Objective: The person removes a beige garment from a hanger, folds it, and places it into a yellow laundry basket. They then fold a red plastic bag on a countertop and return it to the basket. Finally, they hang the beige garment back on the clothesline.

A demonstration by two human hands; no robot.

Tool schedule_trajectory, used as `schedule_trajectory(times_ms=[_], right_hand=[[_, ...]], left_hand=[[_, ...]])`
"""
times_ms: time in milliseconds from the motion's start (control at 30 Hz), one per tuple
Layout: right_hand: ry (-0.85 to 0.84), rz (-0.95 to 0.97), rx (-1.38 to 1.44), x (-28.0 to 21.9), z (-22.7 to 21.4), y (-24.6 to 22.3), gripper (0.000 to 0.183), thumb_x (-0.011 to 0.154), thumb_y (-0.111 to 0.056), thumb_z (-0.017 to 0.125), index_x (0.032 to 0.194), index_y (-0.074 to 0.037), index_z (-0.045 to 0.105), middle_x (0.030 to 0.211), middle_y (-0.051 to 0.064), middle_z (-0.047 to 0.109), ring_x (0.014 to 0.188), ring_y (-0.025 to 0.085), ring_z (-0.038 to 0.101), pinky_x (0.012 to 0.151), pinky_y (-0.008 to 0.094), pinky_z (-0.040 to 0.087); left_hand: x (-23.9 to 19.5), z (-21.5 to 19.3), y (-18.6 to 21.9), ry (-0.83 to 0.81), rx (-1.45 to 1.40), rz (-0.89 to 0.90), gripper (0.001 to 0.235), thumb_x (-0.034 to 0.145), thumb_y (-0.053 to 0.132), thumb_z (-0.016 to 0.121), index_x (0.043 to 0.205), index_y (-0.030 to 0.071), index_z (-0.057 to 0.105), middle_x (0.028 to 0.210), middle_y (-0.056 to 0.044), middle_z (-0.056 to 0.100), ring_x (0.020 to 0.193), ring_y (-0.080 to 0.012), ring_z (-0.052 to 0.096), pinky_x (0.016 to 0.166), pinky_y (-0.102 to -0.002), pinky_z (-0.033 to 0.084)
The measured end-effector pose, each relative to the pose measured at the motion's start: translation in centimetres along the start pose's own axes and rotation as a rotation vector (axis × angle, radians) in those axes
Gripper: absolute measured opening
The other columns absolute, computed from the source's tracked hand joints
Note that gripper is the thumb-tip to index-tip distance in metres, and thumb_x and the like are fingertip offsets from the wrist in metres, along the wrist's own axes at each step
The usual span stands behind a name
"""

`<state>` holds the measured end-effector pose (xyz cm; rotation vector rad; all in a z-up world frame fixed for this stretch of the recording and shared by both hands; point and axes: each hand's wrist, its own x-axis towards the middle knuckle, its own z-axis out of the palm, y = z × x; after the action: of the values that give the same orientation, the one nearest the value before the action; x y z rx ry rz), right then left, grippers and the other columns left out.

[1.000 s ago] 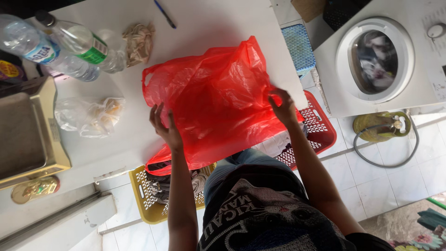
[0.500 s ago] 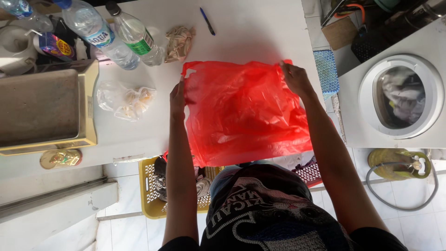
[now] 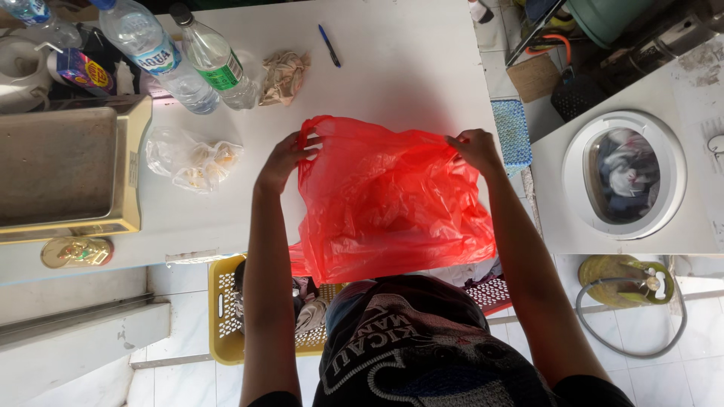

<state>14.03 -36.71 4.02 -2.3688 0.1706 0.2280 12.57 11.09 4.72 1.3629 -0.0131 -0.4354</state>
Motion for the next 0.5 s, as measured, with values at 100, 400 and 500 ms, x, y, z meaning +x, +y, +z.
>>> schedule_trajectory(times_ms=[100,400,500], right_hand=[[0.171,-0.132,0.056,-0.8,-3.3,-2.4,0.026,0.090,-0.027,0.081,0.106,-0.006,0.079,0.085,0.008,0.074,0.071,0.010,0.065,0.064,0.026,0.053],[0.439,-0.793,0.826,-7.0,-15.4,-12.6,0.039,0.114,0.020,0.057,0.144,-0.002,0.068,0.106,0.000,0.058,0.083,0.006,0.049,0.077,0.020,0.047],[0.510,-0.721,1.052,-9.3,-17.2,-10.9,0.029,0.113,0.024,0.057,0.134,0.005,0.062,0.113,0.008,0.061,0.094,0.013,0.056,0.084,0.024,0.049]], left_hand=[[0.0,-0.2,3.4,-0.010,-0.021,-0.017,0.047,0.097,0.011,0.056,0.144,0.004,0.052,0.134,-0.009,0.070,0.099,-0.0208,0.071,0.091,-0.031,0.056],[-1.9,4.9,19.7,-0.011,-0.274,0.863,0.045,0.106,-0.008,0.050,0.146,0.012,0.048,0.136,-0.005,0.064,0.125,-0.0153,0.061,0.110,-0.031,0.051],[-5.3,4.1,20.9,0.085,-0.066,1.024,0.021,0.104,-0.009,0.051,0.119,0.005,0.057,0.137,-0.004,0.063,0.127,-0.0135,0.060,0.113,-0.030,0.048]])
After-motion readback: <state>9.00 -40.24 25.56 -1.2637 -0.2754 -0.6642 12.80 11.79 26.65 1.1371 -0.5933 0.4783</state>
